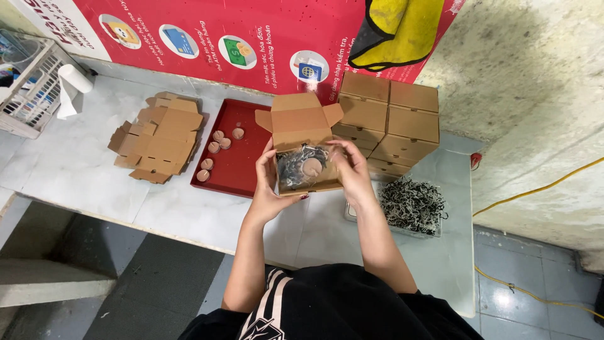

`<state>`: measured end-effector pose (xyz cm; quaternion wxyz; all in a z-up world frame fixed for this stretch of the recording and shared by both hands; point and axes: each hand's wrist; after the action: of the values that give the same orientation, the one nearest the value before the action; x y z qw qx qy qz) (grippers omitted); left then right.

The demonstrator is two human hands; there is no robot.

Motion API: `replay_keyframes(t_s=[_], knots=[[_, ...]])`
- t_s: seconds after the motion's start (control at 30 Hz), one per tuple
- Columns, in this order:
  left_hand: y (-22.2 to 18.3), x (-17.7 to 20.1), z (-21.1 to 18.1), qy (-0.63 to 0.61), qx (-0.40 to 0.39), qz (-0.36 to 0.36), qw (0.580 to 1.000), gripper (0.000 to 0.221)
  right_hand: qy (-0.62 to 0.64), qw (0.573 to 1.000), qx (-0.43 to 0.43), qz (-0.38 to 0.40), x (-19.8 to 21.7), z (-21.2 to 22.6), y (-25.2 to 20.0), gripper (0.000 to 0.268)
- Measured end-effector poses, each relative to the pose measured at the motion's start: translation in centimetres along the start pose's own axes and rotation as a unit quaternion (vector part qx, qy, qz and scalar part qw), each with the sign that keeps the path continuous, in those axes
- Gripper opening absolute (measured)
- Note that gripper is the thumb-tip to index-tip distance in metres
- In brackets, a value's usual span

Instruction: Packing small circular items, likely wax melts or candles, into cardboard boxes.

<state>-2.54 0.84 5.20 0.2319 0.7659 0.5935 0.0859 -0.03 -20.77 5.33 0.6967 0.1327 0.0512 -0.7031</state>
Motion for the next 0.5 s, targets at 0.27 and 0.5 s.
replay_keyframes(t_s=[0.27, 0.5], knots=[[-0.4, -0.3, 4.1, -0.03, -0.007, -0.041, 0.999, 0.112, 0.019, 0.998, 0.022, -0.061, 0.6, -1.5, 0.8, 0.035], [0.5, -1.1, 2.6, -0.015, -0.008, -0.085, 0.996, 0.118, -0.075, 0.996, -0.027, -0.029, 2.3, -4.1, 0.9, 0.055]])
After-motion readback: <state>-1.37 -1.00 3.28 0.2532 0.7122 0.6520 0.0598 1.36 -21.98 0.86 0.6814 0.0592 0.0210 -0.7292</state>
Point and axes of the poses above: each hand's wrist, its own y-axis towards the middle knuckle, its own x-axis out of the back of the hand, z = x × y, and after that the axes turned 4 degrees about -y, right-handed
